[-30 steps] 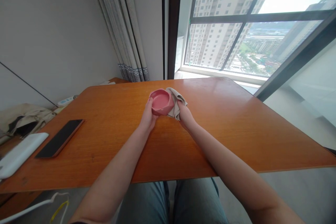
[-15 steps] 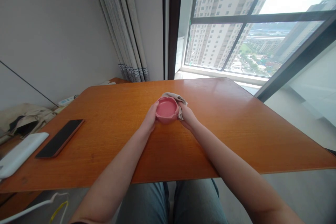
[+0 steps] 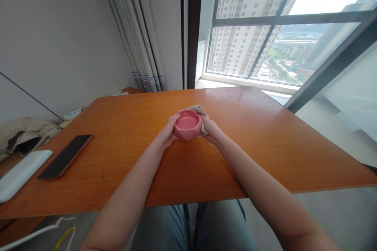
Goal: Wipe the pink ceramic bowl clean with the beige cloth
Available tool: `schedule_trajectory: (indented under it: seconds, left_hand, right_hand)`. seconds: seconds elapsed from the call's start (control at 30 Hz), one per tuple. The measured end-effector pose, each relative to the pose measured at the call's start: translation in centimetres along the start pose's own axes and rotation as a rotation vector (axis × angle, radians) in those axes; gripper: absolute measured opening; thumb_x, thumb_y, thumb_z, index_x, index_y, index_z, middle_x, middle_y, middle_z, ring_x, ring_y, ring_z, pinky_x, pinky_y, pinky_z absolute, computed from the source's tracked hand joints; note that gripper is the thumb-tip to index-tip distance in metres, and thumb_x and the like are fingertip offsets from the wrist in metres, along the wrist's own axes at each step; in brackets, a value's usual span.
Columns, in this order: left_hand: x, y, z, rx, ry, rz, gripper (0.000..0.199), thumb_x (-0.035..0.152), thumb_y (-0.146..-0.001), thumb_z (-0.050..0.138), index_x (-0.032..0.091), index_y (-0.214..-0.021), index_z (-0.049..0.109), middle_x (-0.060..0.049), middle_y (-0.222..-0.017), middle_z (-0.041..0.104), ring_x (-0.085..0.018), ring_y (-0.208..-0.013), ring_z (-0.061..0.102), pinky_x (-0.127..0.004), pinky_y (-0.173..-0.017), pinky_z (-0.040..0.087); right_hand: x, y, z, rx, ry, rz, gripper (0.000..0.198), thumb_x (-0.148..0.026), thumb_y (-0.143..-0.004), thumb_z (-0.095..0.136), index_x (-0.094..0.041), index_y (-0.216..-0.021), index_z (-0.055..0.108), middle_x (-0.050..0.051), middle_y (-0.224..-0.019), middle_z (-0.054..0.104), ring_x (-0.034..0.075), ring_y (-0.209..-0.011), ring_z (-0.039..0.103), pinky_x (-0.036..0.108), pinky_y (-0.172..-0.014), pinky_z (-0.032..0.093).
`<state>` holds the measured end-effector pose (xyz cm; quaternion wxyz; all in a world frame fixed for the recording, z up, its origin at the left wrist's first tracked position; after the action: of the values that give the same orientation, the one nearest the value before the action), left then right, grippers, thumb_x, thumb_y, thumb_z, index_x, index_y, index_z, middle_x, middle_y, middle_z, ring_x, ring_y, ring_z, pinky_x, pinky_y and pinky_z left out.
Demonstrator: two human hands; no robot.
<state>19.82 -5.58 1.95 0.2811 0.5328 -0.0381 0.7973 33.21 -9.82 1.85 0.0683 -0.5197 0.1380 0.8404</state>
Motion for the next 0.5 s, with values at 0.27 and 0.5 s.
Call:
schedule_trajectory:
  seconds: [0.27,0.5]
  left_hand:
    - [1.0,-0.8,-0.5,0.068,0.154,0.286,0.041,0.027,-0.079,0.060,0.027,-0.118,0.047,-0.002,-0.114,0.060,-0.014,-0.091,0.060,-0.024,-0.071,0.051]
    - [0.6,-0.4,-0.7,0.111,-0.071,0.126,0.051,0.037,-0.072,0.070,0.026,-0.115,0.044,-0.002,-0.099,0.061,-0.010,-0.071,0.058,-0.019,-0.058,0.046]
  right_hand:
    - [1.8,-0.7,1.0,0.040,-0.062,-0.120,0.029,-0.040,-0.080,0.059,-0.025,-0.105,0.061,0.002,-0.106,0.070,0.019,-0.103,0.066,0.031,-0.081,0.057]
    - [1.0,-1.0,-0.8,0.092,-0.037,-0.156,0.031,-0.039,-0.077,0.061,-0.022,-0.102,0.066,0.003,-0.109,0.069,0.018,-0.105,0.064,0.025,-0.080,0.055]
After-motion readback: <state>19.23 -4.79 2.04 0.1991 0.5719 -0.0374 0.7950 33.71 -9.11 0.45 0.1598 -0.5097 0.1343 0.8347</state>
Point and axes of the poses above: each hand's wrist, its own y-axis away from the middle knuckle, its own z-axis out of the palm, x = y × z, the point moved 4 cm from there along -y, towards the middle knuckle
